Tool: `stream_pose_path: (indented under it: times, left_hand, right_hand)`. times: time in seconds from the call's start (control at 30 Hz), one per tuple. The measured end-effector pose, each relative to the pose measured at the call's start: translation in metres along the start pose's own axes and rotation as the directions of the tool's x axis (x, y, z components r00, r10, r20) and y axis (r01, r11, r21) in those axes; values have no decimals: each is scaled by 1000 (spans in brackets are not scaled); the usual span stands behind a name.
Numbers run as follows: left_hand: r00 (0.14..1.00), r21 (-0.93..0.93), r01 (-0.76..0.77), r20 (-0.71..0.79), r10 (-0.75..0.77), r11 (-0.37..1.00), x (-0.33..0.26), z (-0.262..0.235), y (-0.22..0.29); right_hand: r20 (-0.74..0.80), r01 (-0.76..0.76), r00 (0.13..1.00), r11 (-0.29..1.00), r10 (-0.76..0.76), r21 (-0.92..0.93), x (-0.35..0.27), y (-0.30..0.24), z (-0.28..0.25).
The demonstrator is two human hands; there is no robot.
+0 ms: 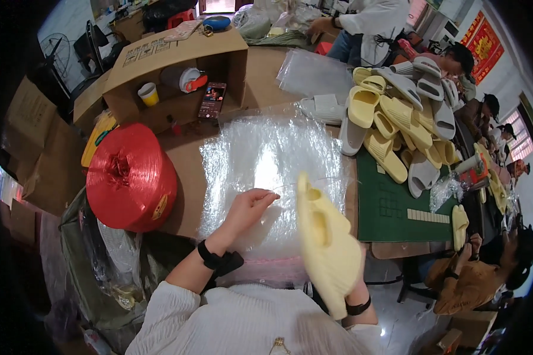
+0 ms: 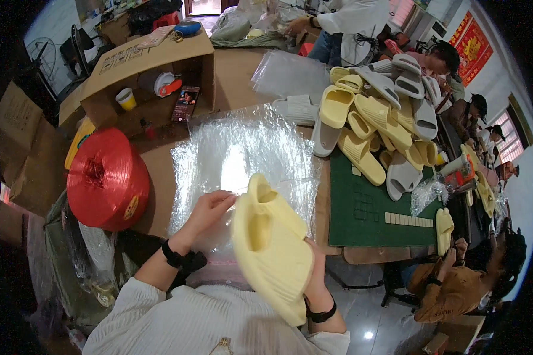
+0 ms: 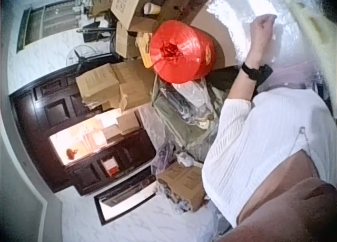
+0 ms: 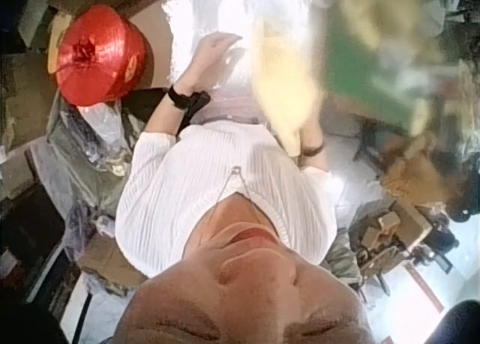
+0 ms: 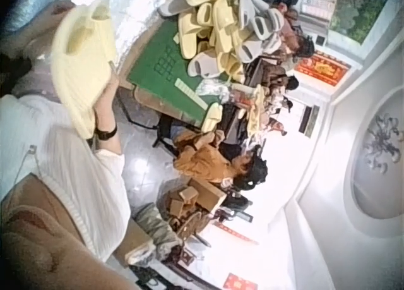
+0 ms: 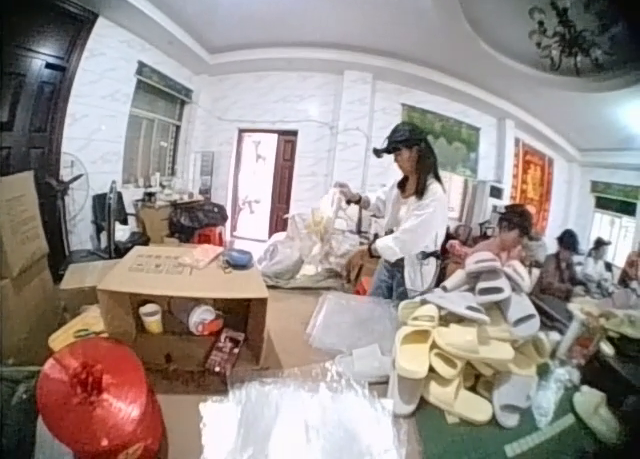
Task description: The person is packing foam sandals into clear plastic bags and placing them into a large bag/container.
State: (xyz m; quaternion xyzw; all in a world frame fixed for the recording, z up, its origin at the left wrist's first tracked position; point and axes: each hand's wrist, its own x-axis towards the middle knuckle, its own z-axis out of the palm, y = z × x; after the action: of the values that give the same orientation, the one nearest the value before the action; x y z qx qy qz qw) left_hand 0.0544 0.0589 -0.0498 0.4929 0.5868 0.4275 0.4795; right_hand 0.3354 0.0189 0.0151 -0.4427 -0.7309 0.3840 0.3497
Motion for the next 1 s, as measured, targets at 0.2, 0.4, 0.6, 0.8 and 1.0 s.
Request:
stream_pose_path:
  times: [0.2,0.4,0.6,0.8,1.0]
  left_hand:
    - [996,-282,-37,71,59,959,-1,4,7]
    - [907,245,-416,180,380,876,-11,-1,23]
    - [789,581,-609,373,488,540,-29,13,49]
    - [664,383,-746,487,566,546,-41,29,49]
    - [602,198,-759,577,552,621,-50,31,54]
  right_hand:
    - [-95,10,995,1000,-12,-18,4,18,11]
    - [-165,-95,985,963,53,-254,3,17,12]
    - [-214,-81,977,923,-2,-376,6,20,20]
    - [-113,94,975,820,-190,-565,22,33,27]
    - [-364,-113,928,990,77,-80,47,75,53]
